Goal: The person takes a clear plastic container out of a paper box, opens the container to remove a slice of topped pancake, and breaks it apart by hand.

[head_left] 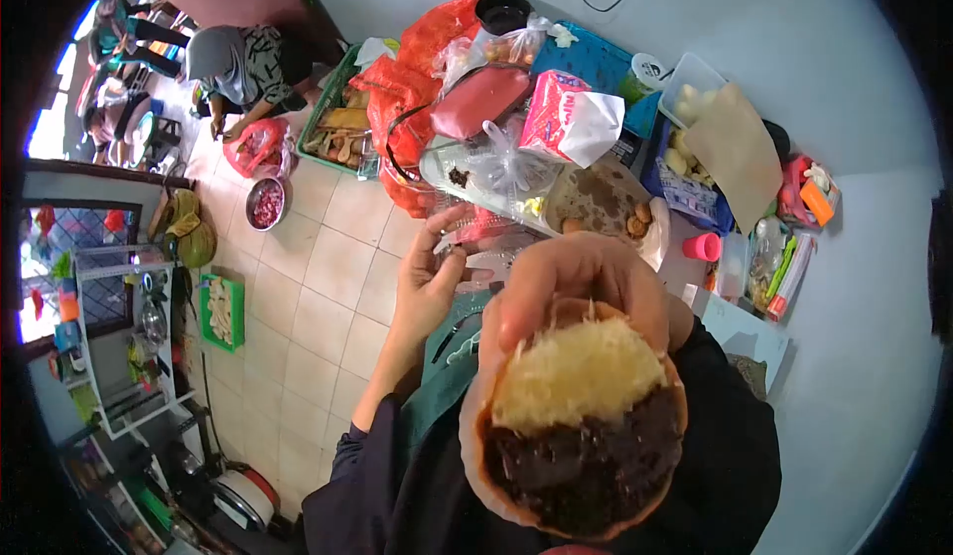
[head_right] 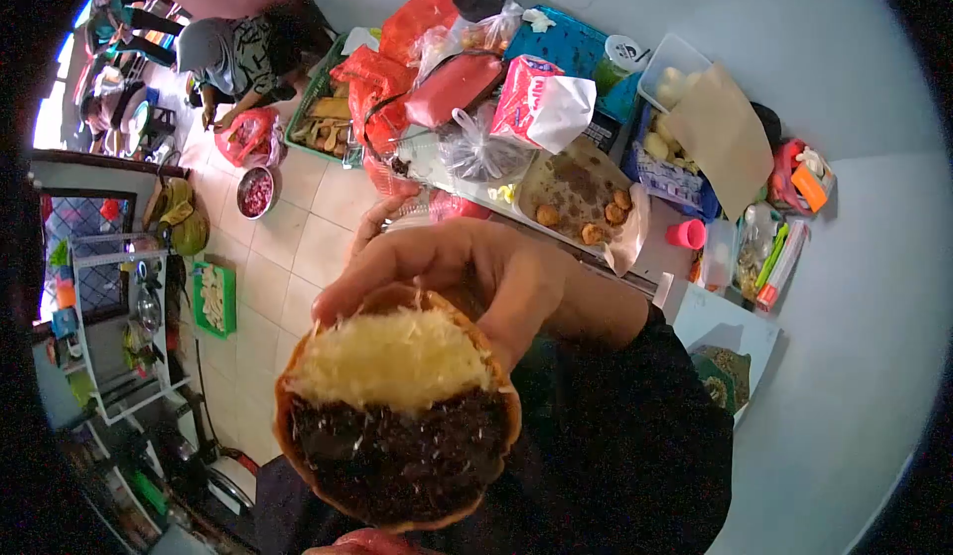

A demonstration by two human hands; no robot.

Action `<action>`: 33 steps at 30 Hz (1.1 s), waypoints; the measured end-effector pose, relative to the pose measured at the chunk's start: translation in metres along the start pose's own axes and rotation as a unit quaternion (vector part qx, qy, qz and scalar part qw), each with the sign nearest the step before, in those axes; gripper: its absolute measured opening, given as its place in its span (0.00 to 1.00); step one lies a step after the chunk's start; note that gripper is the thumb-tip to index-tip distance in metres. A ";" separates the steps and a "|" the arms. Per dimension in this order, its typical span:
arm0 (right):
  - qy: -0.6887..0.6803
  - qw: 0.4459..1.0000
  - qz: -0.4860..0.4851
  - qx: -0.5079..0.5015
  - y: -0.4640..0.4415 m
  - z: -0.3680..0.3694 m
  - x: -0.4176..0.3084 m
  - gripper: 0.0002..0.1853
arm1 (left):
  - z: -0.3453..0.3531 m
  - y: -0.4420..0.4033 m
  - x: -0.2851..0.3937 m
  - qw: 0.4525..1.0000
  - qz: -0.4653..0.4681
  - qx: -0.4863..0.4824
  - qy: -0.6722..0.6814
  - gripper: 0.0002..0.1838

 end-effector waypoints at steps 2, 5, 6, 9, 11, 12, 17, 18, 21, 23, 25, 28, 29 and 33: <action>-0.012 1.000 -0.005 -0.010 0.003 0.009 0.000 0.50 | 0.010 0.004 -0.004 1.000 -0.022 -0.012 0.015 0.23; -0.020 1.000 -0.006 -0.005 0.011 0.020 0.002 0.49 | 0.020 0.010 -0.010 0.998 -0.014 -0.045 0.037 0.23; -0.011 1.000 -0.002 0.014 0.014 0.022 0.003 0.46 | 0.024 0.010 -0.013 0.997 -0.033 -0.035 0.052 0.23; 0.019 0.996 0.016 0.082 0.022 0.031 0.003 0.39 | 0.031 0.009 -0.025 0.994 -0.069 -0.020 0.078 0.23; 0.000 0.995 0.025 0.102 0.025 0.037 0.007 0.37 | 0.035 0.011 -0.029 0.995 -0.085 -0.019 0.052 0.23; -0.020 0.994 0.028 0.104 0.027 0.037 0.008 0.37 | 0.037 0.011 -0.029 0.995 -0.093 -0.018 0.040 0.22; -0.056 0.991 0.056 0.105 0.030 0.038 0.012 0.36 | 0.037 0.015 -0.041 0.997 -0.062 -0.040 0.037 0.21; -0.059 0.991 0.064 0.099 0.029 0.037 0.014 0.36 | 0.035 0.016 -0.042 0.997 -0.050 -0.044 0.035 0.21; -0.076 0.990 0.084 0.088 0.026 0.032 0.017 0.36 | 0.028 0.020 -0.044 0.998 -0.042 -0.044 0.023 0.21; -0.068 0.989 0.093 0.094 0.022 0.027 0.015 0.35 | 0.021 0.024 -0.040 0.999 -0.032 -0.031 0.012 0.21; -0.056 0.989 0.088 0.101 0.018 0.022 0.014 0.35 | 0.013 0.027 -0.037 1.000 -0.022 -0.016 0.010 0.21; -0.056 0.991 0.068 0.100 0.008 0.013 0.014 0.33 | 0.002 0.030 -0.031 1.000 -0.011 0.007 0.012 0.21; -0.058 0.991 0.064 0.101 0.004 0.010 0.015 0.32 | -0.002 0.031 -0.029 1.000 -0.014 0.010 0.008 0.21; -0.043 0.993 0.042 0.100 -0.011 0.002 0.017 0.30 | -0.016 0.032 -0.022 1.000 -0.009 0.011 0.014 0.21</action>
Point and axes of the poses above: each hand's wrist, its own y-axis away from the middle knuckle, its own z-axis out of the palm, x = y × z, the point moved 8 cm from there along -y, towards the middle knuckle, and after that the axes turned 4 degrees about z, right-handed, at the moved point
